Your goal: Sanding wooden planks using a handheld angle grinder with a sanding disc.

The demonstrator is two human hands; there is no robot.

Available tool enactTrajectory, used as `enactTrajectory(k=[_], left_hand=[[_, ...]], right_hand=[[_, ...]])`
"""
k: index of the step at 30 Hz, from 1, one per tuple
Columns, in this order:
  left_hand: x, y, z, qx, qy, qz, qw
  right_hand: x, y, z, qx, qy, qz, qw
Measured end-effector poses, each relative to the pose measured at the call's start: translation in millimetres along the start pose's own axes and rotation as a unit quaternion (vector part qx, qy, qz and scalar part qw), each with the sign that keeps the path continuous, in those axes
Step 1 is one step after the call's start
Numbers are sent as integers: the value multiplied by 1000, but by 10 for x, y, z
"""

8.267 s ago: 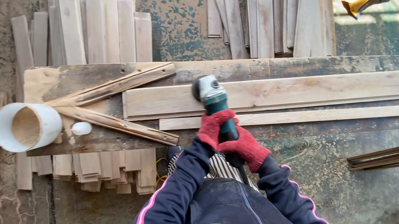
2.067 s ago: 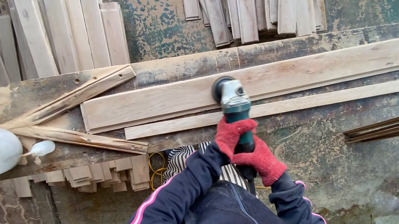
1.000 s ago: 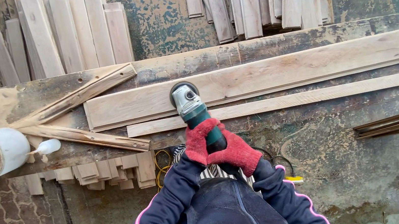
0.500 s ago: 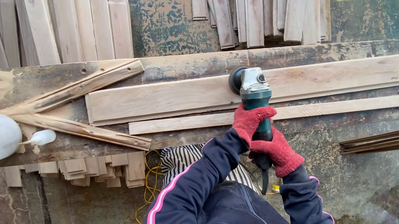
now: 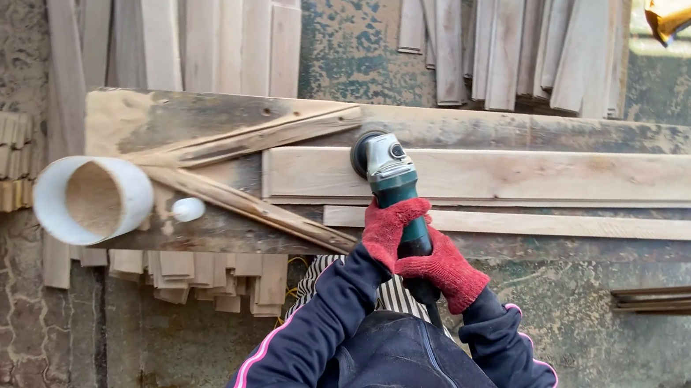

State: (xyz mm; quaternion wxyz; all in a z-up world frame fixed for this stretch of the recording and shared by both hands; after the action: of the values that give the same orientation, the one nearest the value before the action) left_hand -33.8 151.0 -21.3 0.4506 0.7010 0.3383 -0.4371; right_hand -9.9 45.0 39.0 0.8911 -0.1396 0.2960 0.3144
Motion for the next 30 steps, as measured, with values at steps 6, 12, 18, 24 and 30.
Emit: enactTrajectory(k=[6,12,18,24,30], left_hand=[[-53,-957,-331,-78,8,-52,996],[113,-1367,-418,-81,-23,-60,995],[243,-874,-201,-87,-12,-11,996],[216,-11,58,-50,-17,87,995],[304,147,150,-2,3,89,996]], right_hand=[[70,884,151,-27,1,66,997],[94,1248,272,-102,-9,120,987],[59,733,91,-59,8,55,997],[-64,91,115,-42,24,-30,998],[-77,-73,-32,12,56,-76,995]])
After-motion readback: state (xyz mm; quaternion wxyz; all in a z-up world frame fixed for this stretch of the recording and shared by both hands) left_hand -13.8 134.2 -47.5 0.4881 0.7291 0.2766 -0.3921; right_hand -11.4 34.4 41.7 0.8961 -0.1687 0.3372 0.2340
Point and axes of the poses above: each hand's wrist, its own x-axis towards the middle knuckle, its own y-axis out of the palm, z = x × y, the point moved 9 cm from there along x, towards the middle knuckle, and after that the axes turned 11 degrees about -y, right-handed, at the moved point
